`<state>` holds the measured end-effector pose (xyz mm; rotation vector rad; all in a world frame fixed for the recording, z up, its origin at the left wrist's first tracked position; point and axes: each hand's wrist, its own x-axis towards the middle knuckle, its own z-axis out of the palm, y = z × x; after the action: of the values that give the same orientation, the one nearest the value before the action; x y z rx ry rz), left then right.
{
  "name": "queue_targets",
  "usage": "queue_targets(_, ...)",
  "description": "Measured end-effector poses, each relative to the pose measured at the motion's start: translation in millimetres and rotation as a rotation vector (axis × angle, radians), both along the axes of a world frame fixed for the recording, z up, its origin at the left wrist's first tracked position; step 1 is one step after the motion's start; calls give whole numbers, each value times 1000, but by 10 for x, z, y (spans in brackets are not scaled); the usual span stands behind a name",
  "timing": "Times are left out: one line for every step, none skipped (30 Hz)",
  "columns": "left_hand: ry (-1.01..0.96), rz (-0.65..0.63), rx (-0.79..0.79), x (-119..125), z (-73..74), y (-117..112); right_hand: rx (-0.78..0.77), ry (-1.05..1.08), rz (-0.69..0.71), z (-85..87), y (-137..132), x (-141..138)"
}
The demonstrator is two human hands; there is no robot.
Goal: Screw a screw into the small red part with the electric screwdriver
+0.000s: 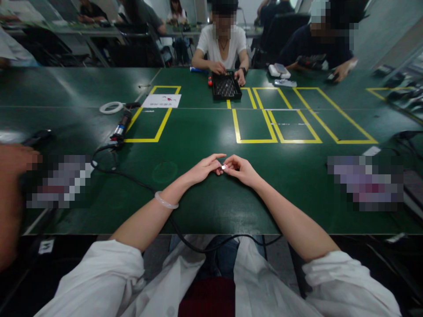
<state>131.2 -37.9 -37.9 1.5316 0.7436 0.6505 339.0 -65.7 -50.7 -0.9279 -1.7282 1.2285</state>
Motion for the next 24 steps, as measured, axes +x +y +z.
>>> queue_targets(-6, 25, -16, 2, -5, 4, 13, -8, -21, 0, -1, 0)
queue_targets(-9, 43, -32, 5, -7, 6, 27, -18, -39, 0, -3, 2)
queue_targets(-13, 55, -43, 8, -8, 7, 37, -29, -53, 1, -4, 5)
queue_targets(-14, 60, -49, 10, -8, 8, 46, -41, -62, 2, -6, 9)
queue_targets(-15, 59, -50, 12, -8, 7, 53, -54, -66, 4, -7, 12)
queue_targets(-17, 56, -48, 12, -8, 6, 61, -65, -69, 6, -9, 15)
queue_targets(-20, 49, -44, 12, -9, 5, 68, -75, -71, 8, -11, 18)
queue_targets(-25, 43, -42, 10, -9, 2, 74, -83, -73, 10, -12, 20)
queue_targets(-28, 35, -40, 8, -9, -1, 79, -89, -75, 9, -12, 21)
queue_targets(-28, 28, -39, 6, -8, -4, 83, -93, -78, 6, -12, 22)
queue_targets(-26, 22, -38, 3, -5, -9, 87, -97, -80, 2, -10, 23)
queue_targets(-21, 19, -35, 1, -1, -13, 92, -100, -81, -5, -7, 24)
queue_targets(-13, 18, -31, 0, 4, -18, 99, -102, -81, -13, -4, 25)
queue_targets(-5, 18, -28, 1, 9, -23, 107, -104, -80, -22, 0, 26)
queue_targets(2, 21, -25, 3, 15, -27, 115, -108, -79, -30, 3, 27)
queue_targets(7, 24, -23, 6, 20, -30, 124, -115, -79, -36, 6, 28)
queue_targets(11, 27, -22, 11, 23, -32, 133, -124, -80, -41, 8, 29)
queue_targets(15, 30, -21, 17, 26, -35, 140, -135, -81, -43, 9, 30)
queue_targets(17, 32, -19, 24, 27, -36, 145, -144, -84, -42, 8, 29)
queue_targets(18, 33, -17, 30, 28, -38, 149, -150, -85, -41, 7, 28)
queue_targets(19, 33, -15, 35, 27, -39, 149, -153, -85, -38, 5, 27)
queue_targets(21, 34, -12, 39, 26, -40, 145, -149, -81, -36, 3, 24)
queue_targets(23, 36, -9, 41, 25, -41, 138, -139, -76, -34, 1, 22)
queue_targets(25, 39, -5, 42, 22, -41, 127, -123, -71, -33, -1, 19)
